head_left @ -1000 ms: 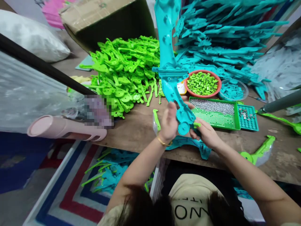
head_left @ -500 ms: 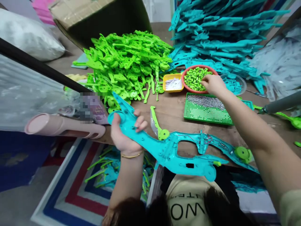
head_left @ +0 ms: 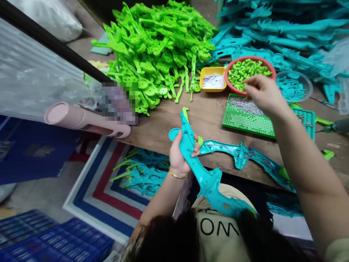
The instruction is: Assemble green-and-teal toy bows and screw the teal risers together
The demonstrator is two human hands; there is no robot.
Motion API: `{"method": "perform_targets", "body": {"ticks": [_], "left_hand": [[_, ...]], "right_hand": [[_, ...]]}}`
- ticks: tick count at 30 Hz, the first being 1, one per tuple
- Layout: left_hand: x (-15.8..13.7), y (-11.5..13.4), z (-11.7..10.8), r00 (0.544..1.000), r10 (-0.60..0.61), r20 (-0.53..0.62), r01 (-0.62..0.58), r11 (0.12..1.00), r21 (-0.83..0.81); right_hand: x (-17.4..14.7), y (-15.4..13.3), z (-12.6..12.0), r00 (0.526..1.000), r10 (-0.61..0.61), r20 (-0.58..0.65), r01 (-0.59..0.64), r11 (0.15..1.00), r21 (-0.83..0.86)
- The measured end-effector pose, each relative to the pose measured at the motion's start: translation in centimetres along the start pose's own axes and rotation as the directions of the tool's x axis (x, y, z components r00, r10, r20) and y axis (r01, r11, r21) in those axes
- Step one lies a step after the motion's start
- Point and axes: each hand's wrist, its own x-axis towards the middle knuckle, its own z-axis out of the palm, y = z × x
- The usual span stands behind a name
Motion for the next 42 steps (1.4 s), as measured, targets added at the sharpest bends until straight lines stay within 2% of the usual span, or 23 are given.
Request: {"method": "perform_targets", "body": {"ticks": [2, 5, 8, 11, 13, 17, 26, 31, 36, 42], "left_hand": [[0.6, -0.7, 0.6, 0.999, -0.029, 0.025, 0.029, 1.000, 0.004], [1.2, -1.4, 1.5, 0.997, -0.051, 0.056, 0.050, 0.999, 0.020], [1.3, -1.6, 1.9, 0.994, -0.046, 0.097, 0.044, 0.999, 0.021], [1.0, -1.6, 1.9, 0.992, -0.047, 0.120, 0.046, 0.999, 0.015], [0.9, -1.6, 1.9, 0.992, -0.046, 0.121, 0.044, 0.999, 0.017], [0.8, -1.7, 1.9, 0.993, -0.026, 0.116, 0.024, 1.000, 0.018], [1.2, -2.1, 1.6, 0.992, -0.022, 0.121, 0.019, 1.000, 0.025], [1.5, -2.4, 2.0, 0.996, -0.003, 0.087, -0.004, 0.996, 0.084], [1.6, -2.6, 1.9, 0.997, -0.026, 0.068, 0.017, 0.992, 0.124], [1.3, -2.7, 1.5, 0.997, 0.001, 0.071, -0.016, 0.977, 0.211]], "right_hand": [[-3.8, -1.2, 1.9, 0.987, -0.052, 0.155, 0.019, 0.979, 0.203], [-7.8, -2.4, 4.6, 0.938, -0.113, 0.327, -0.045, 0.897, 0.440], [-9.4, -3.3, 6.1, 0.915, -0.149, 0.374, -0.072, 0.854, 0.515], [-9.5, -4.0, 7.0, 0.898, -0.130, 0.421, -0.135, 0.828, 0.544], [-9.4, -4.3, 7.6, 0.917, -0.094, 0.388, -0.135, 0.843, 0.522], [-9.3, -4.8, 8.5, 0.952, -0.105, 0.286, -0.021, 0.915, 0.403], [-9.5, -5.3, 8.3, 0.957, -0.153, 0.245, 0.097, 0.970, 0.223], [-9.6, -5.0, 8.7, 0.958, -0.131, 0.255, 0.083, 0.978, 0.191], [-9.7, -4.7, 8.9, 0.968, -0.159, 0.195, 0.131, 0.980, 0.147], [-10.0, -4.9, 9.2, 0.951, -0.188, 0.244, 0.160, 0.979, 0.129]]}}
